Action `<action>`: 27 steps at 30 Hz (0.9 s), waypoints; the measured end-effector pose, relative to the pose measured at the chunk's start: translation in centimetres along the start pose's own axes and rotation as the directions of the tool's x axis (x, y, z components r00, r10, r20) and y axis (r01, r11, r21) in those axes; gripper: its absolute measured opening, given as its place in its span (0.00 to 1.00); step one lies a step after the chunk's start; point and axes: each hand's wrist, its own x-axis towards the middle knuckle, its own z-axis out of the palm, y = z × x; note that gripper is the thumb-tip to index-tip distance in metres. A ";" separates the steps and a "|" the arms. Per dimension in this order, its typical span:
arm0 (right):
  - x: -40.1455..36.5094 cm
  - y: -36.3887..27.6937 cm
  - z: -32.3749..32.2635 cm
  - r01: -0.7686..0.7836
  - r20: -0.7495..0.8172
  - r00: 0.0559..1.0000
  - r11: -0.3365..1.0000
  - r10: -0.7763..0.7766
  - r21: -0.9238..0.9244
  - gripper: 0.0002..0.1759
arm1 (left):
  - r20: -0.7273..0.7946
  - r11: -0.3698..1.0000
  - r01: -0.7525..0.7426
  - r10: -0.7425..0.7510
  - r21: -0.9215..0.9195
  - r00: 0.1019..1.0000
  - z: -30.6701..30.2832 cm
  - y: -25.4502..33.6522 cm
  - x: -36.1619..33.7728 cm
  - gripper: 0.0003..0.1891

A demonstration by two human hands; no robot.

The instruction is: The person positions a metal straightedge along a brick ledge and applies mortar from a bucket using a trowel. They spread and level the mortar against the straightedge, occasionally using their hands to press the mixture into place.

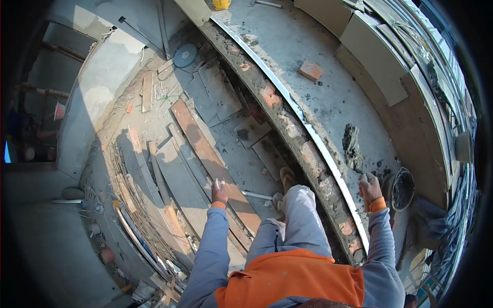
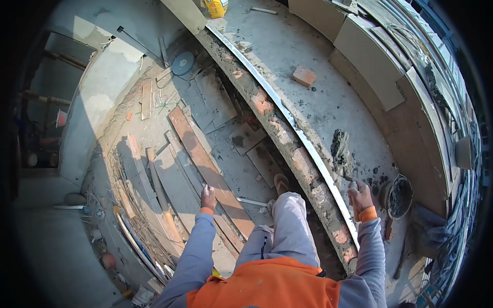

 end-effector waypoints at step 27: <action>35.0 -6.6 12.1 0.001 -0.210 0.977 0.978 -0.046 -0.208 0.13 | -0.073 0.946 0.032 -0.009 0.321 0.997 29.8 40.1 51.5 0.60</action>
